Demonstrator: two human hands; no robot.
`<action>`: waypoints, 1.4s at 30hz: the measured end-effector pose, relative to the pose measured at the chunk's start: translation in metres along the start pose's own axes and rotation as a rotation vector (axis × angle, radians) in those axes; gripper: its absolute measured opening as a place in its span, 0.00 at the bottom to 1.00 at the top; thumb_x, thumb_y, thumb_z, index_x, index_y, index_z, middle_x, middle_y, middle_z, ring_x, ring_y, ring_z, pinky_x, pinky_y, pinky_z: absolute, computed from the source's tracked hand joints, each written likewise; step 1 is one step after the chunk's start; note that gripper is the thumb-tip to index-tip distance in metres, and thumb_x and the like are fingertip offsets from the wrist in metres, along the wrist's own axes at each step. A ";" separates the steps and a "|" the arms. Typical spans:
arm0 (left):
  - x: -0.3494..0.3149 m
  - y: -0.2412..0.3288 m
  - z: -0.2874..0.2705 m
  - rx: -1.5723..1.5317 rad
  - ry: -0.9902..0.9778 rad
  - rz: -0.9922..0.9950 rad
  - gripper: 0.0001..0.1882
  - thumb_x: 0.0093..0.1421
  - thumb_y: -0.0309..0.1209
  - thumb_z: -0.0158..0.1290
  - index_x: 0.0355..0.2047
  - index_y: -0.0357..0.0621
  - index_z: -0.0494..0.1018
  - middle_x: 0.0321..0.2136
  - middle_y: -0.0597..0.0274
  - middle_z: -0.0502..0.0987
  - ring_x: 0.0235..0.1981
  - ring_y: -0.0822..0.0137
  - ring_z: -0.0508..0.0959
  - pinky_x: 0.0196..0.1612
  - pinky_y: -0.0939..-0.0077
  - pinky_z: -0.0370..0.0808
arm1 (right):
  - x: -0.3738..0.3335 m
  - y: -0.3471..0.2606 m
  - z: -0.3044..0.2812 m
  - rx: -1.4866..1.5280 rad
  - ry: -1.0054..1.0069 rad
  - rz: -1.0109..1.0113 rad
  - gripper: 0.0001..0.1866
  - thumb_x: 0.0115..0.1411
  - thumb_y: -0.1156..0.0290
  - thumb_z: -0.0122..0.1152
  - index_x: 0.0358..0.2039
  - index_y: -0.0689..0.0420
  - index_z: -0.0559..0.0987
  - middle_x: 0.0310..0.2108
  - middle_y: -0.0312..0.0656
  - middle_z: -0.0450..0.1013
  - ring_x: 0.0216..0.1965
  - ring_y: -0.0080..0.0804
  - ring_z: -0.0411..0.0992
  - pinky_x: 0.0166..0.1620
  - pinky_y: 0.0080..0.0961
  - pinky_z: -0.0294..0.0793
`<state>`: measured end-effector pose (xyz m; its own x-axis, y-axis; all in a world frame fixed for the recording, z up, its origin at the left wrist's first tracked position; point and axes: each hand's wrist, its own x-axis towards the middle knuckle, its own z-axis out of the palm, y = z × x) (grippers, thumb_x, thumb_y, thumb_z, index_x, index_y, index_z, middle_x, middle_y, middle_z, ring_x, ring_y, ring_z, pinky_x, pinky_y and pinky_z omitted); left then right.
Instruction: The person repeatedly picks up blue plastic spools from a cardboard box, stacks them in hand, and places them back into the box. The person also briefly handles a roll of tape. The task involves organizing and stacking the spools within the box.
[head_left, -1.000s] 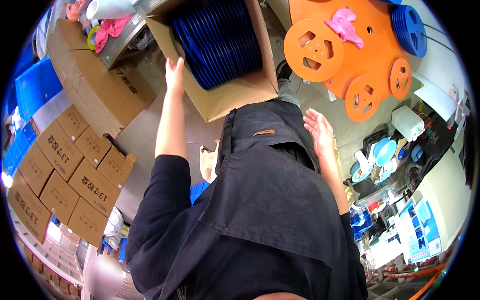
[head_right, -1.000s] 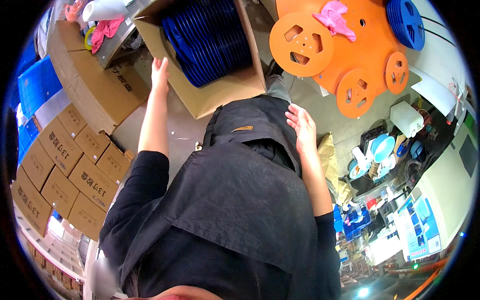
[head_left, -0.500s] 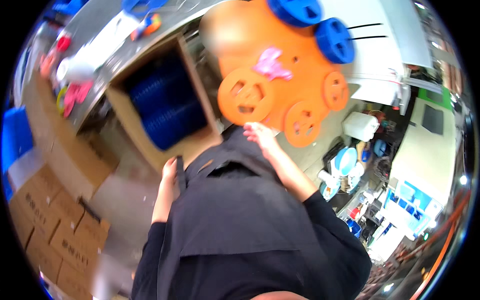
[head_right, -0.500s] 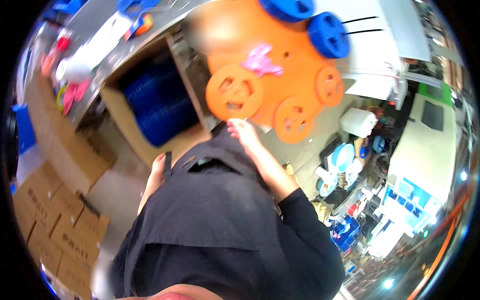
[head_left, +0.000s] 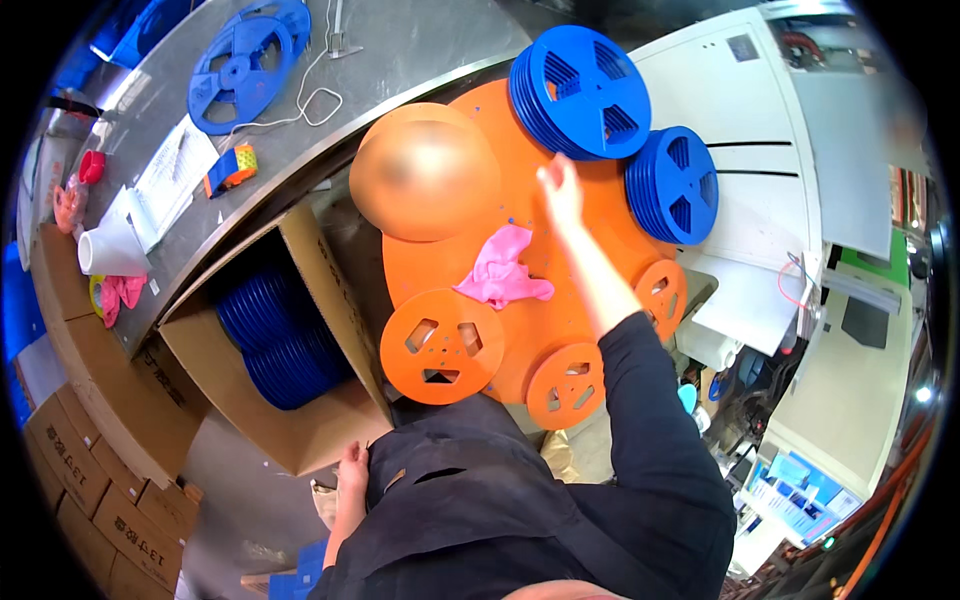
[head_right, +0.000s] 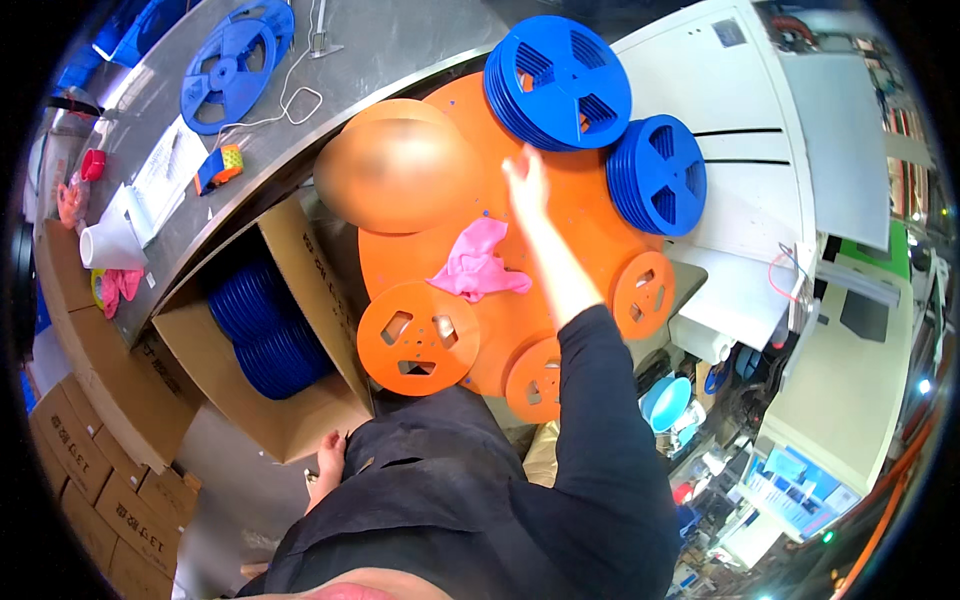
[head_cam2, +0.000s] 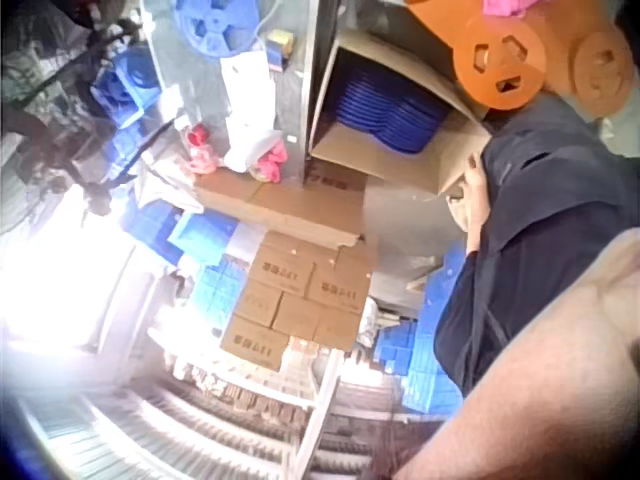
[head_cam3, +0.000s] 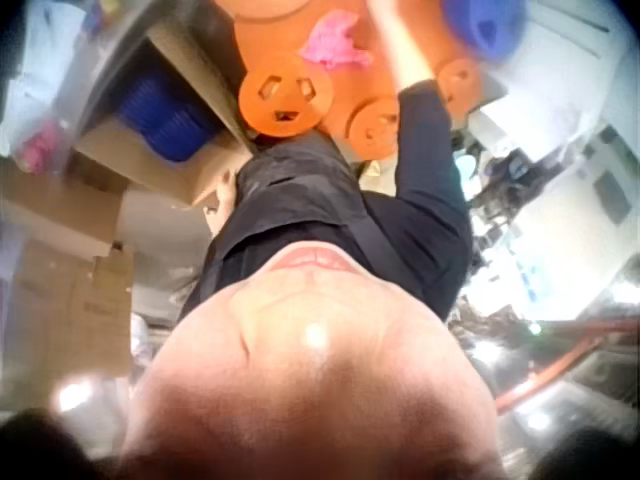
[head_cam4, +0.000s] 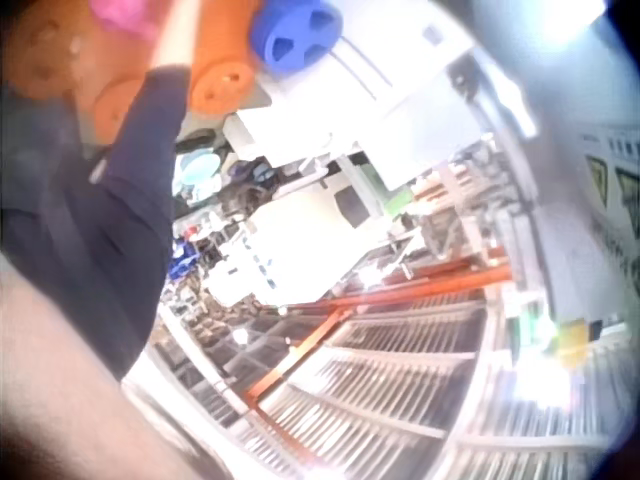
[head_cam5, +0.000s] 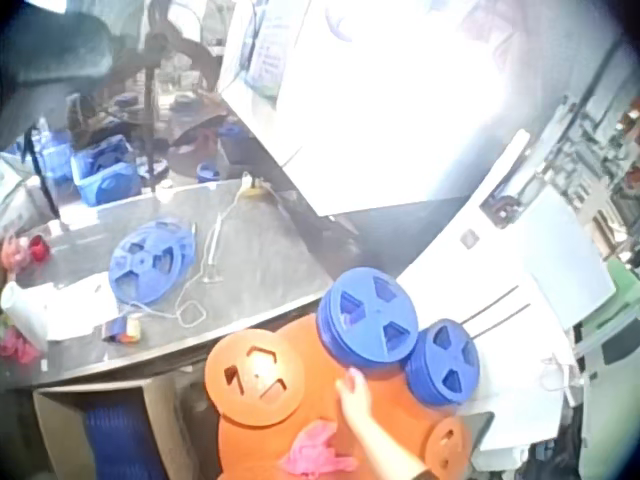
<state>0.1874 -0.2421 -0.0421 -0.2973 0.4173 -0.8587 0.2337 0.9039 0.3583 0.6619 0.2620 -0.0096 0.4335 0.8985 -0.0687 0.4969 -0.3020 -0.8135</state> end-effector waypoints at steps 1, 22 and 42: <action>-0.017 0.016 0.007 0.059 -0.037 -0.009 0.18 0.60 0.27 0.52 0.51 0.36 0.69 0.47 0.54 0.76 0.48 0.64 0.75 0.54 0.74 0.69 | 0.037 -0.011 0.003 -0.017 -0.025 -0.056 0.33 0.53 0.63 0.67 0.57 0.61 0.66 0.49 0.49 0.70 0.53 0.39 0.68 0.54 0.31 0.68; -0.037 0.028 0.006 -0.089 -0.038 0.002 0.17 0.63 0.27 0.49 0.51 0.34 0.68 0.46 0.53 0.76 0.48 0.64 0.75 0.53 0.75 0.69 | 0.063 -0.033 -0.019 -0.750 -0.417 -0.043 0.43 0.44 0.53 0.65 0.60 0.56 0.64 0.49 0.54 0.72 0.50 0.49 0.71 0.53 0.38 0.69; -0.001 0.002 -0.195 -0.509 -0.079 0.273 0.20 0.63 0.31 0.49 0.55 0.38 0.67 0.44 0.62 0.75 0.38 0.77 0.71 0.41 0.84 0.68 | -0.395 -0.218 -0.091 1.511 -0.670 0.333 0.25 0.59 0.59 0.57 0.49 0.65 0.69 0.34 0.43 0.74 0.32 0.32 0.74 0.36 0.31 0.75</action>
<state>0.0077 -0.2223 0.0308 -0.2141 0.6510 -0.7282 -0.1881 0.7041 0.6848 0.4507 -0.0559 0.2468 -0.2063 0.9506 -0.2319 -0.8305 -0.2955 -0.4723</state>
